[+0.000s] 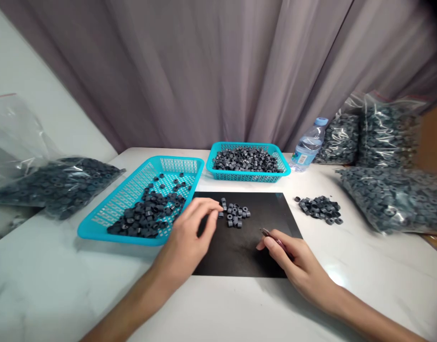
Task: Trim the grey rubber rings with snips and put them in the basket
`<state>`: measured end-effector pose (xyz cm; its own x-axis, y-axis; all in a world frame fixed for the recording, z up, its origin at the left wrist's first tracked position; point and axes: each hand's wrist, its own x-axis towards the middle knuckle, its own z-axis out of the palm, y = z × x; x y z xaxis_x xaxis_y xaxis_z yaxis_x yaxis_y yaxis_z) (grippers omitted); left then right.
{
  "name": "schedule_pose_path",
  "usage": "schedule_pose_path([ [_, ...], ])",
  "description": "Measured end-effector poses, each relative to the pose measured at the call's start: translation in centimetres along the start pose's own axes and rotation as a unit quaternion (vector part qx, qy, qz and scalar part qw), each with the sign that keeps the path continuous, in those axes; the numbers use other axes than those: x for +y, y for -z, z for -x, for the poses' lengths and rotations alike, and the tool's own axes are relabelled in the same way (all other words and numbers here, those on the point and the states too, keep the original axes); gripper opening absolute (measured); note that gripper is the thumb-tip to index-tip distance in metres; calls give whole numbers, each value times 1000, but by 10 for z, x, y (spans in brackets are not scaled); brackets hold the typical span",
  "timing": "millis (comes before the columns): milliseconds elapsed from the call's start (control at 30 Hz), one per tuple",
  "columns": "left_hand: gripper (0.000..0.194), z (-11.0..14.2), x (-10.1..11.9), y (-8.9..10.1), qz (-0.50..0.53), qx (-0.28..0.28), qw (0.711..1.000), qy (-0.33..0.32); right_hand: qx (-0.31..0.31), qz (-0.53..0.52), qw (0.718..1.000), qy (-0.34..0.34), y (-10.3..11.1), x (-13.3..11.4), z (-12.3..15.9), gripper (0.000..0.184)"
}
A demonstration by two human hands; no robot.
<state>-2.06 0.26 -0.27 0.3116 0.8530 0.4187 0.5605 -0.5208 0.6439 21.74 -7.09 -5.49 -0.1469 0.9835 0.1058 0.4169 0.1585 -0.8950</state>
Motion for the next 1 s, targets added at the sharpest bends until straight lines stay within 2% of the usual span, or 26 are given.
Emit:
schedule_pose_path([
  [100,23,6,-15,-17,-99,-46,992,-65,-4,-5,1000,2,0,0,1,44],
  [200,31,7,-28,-26,-138,-66,987,-57,-8,-9,1000,3,1,0,1,44],
  [333,22,3,-29,-28,-131,-54,990,-29,-8,-8,1000,2,1,0,0,42],
  [400,17,3,-25,-29,-70,-33,997,-1,-6,-4,1000,4,1,1,-1,43],
  [467,15,2,-18,-28,43,-26,997,52,-3,-1,1000,7,1,1,-1,43],
  [567,22,1,-4,-24,236,-48,958,157,0,0,1000,11,1,1,0,43],
  [633,24,1,3,-20,314,-57,925,207,1,1,1000,11,1,1,0,43],
  [833,27,4,12,-18,412,-78,857,299,-2,-5,1000,3,1,2,0,43],
  [900,28,5,13,-19,427,-71,847,309,-3,-9,1000,2,1,1,-1,43],
  [1000,29,5,15,-20,425,-65,850,305,-2,-12,1000,2,1,0,-1,42],
])
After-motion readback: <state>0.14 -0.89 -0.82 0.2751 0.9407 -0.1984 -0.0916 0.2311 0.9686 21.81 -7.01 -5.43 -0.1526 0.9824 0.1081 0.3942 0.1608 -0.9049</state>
